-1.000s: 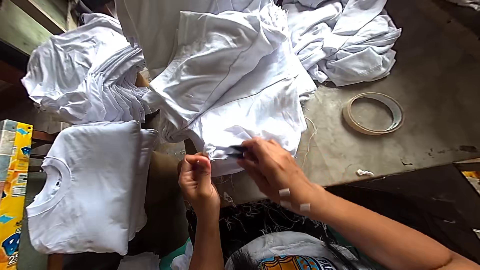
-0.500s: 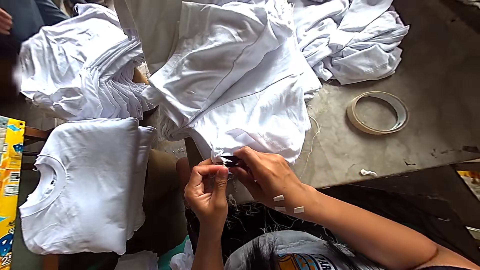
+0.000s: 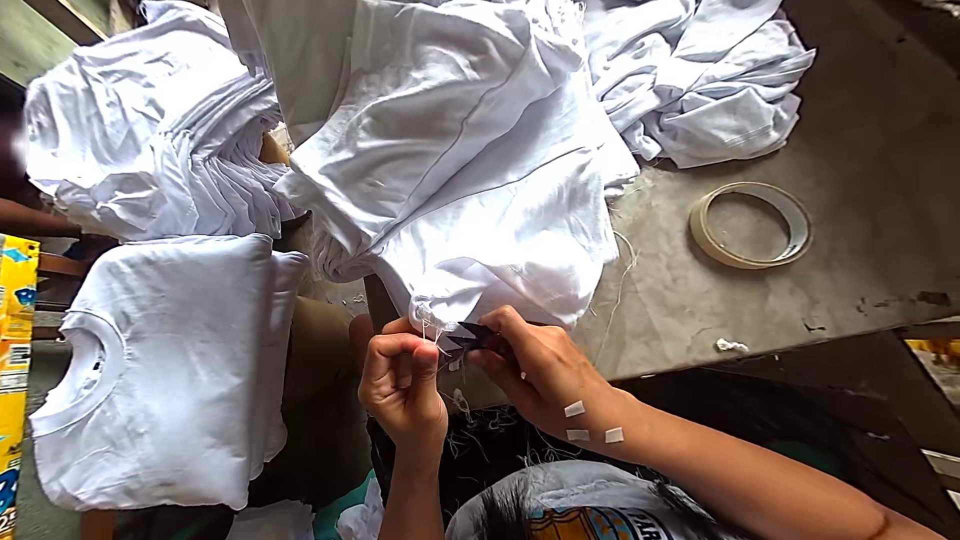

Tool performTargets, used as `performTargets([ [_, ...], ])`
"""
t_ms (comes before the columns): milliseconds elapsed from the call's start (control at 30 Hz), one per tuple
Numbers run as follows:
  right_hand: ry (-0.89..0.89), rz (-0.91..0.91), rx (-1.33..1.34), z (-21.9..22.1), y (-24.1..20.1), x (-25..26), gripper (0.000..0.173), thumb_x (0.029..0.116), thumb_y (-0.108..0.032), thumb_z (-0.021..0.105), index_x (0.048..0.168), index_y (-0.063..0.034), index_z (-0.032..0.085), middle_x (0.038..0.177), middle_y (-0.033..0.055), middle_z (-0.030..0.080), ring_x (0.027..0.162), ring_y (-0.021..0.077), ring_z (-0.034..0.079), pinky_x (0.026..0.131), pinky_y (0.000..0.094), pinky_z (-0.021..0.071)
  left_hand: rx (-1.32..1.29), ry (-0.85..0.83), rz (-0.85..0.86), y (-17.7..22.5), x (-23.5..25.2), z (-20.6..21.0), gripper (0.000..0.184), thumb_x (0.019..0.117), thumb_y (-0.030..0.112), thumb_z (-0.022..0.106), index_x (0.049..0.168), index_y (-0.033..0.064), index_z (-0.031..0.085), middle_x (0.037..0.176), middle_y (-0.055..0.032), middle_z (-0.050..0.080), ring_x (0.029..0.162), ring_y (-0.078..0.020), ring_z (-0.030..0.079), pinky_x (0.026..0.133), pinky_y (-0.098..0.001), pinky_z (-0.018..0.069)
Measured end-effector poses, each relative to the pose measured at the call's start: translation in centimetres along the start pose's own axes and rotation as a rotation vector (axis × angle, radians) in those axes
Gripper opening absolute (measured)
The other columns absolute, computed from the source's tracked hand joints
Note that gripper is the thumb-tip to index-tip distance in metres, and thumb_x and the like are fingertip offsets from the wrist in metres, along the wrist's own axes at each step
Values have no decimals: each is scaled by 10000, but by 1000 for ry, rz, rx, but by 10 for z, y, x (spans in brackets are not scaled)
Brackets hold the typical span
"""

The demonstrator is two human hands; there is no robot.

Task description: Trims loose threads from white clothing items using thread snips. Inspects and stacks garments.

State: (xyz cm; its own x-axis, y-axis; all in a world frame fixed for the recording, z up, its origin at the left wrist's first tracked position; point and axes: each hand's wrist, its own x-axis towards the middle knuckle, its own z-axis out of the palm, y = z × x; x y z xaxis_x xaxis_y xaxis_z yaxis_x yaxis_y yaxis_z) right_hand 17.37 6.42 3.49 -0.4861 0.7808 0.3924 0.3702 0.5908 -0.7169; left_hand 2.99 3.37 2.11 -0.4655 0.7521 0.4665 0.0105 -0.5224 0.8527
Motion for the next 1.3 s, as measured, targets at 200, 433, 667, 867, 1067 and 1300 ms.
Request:
performTargets([
  [200, 4, 4, 55, 5, -7, 9, 244, 1040, -221, 513, 1024, 3, 608, 719, 40, 594, 603, 73, 547, 563, 190, 442, 79, -90, 54, 4, -3, 0, 54, 980, 175, 673, 995, 155, 722, 1014, 117, 724, 976, 35, 671, 860, -143, 558],
  [433, 55, 29, -76, 2, -8, 14, 240, 1041, -207, 483, 948, -28, 613, 632, 17, 547, 537, 102, 525, 505, 238, 408, -10, -77, 4, -1, -7, -7, 316, 1076, 385, 458, 1035, 245, 737, 990, 142, 730, 1008, -2, 676, 915, -204, 542],
  [667, 115, -25, 78, -7, -4, 46, 229, 938, -189, 695, 1019, 17, 633, 1073, 143, 612, 689, 69, 583, 561, 182, 488, 197, -25, -371, 5, -6, 4, 252, 927, 8, 628, 1148, -109, 605, 923, 38, 732, 841, 10, 702, 800, -188, 599],
  [867, 41, -100, 21, -27, 10, 35, 191, 978, -175, 605, 1038, 6, 624, 787, 33, 594, 696, 50, 561, 648, 158, 473, 399, -200, -164, 23, -27, -18, 198, 1003, 122, 602, 915, -14, 716, 814, 49, 646, 721, 54, 615, 661, -108, 543],
  [1067, 67, -129, -99, -33, 15, 20, 222, 995, -206, 597, 1008, 14, 622, 782, 59, 596, 707, 61, 559, 677, 136, 462, -533, -107, -555, 9, -41, 2, 241, 1018, 347, 594, 971, 203, 781, 1166, 4, 743, 1143, -138, 689, 958, -332, 577],
  [1300, 80, 24, -123, -24, 19, 6, 246, 998, -237, 597, 973, 5, 641, 813, 85, 647, 709, 78, 609, 669, 156, 500, -594, 79, -397, -1, -27, 19, 255, 1011, 311, 610, 899, 174, 794, 1158, -26, 752, 1179, -157, 677, 1046, -347, 525],
])
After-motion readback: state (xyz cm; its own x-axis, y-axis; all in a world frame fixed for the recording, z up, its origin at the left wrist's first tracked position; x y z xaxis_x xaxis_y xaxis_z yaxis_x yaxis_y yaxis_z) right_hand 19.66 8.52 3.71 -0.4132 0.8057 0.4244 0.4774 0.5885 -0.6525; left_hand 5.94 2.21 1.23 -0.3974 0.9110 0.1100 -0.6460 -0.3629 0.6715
